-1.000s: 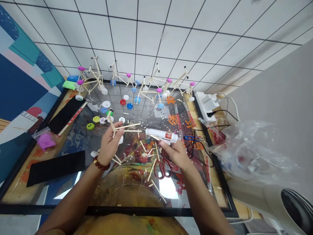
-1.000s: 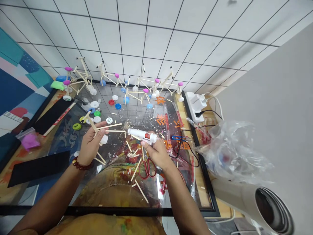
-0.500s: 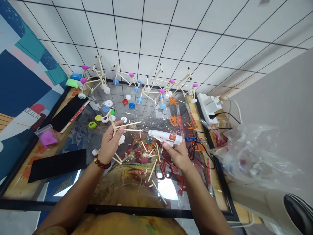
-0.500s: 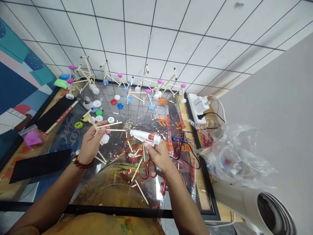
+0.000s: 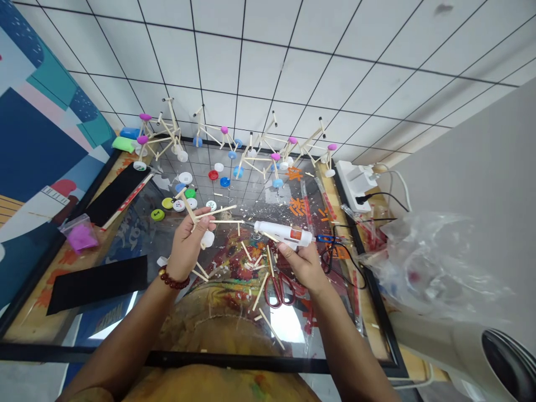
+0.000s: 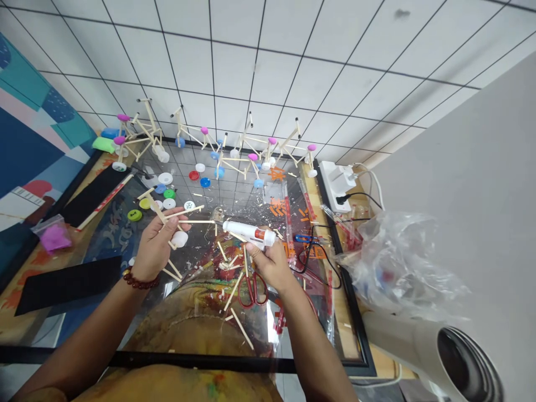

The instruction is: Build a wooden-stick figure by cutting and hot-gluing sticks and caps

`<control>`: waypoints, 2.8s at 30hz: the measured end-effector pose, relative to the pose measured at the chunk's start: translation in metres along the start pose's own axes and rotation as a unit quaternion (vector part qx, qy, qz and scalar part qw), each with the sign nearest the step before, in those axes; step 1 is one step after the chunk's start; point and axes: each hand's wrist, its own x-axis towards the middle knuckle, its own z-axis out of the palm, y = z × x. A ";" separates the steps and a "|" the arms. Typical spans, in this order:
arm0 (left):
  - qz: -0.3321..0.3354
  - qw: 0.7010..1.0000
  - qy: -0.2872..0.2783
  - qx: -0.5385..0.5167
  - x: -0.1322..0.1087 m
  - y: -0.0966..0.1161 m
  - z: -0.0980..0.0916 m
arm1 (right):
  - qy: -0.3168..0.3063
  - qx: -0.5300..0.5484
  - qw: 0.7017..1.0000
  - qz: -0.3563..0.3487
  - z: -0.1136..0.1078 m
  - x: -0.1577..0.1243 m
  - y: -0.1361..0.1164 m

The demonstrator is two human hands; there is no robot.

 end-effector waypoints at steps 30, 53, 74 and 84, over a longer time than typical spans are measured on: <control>0.269 0.874 -0.037 0.404 -0.005 0.005 -0.002 | -0.038 -0.128 0.991 -0.010 -0.003 0.007 -0.001; 0.311 0.833 -0.064 0.453 0.001 -0.006 -0.002 | -0.078 -0.138 0.987 0.027 0.005 0.011 0.006; 0.308 0.830 -0.068 0.461 0.001 -0.011 -0.001 | -0.090 -0.141 0.985 0.037 0.006 0.012 0.001; 0.302 0.830 -0.055 0.466 0.000 -0.008 0.000 | -0.094 -0.156 0.982 0.041 0.005 0.012 0.002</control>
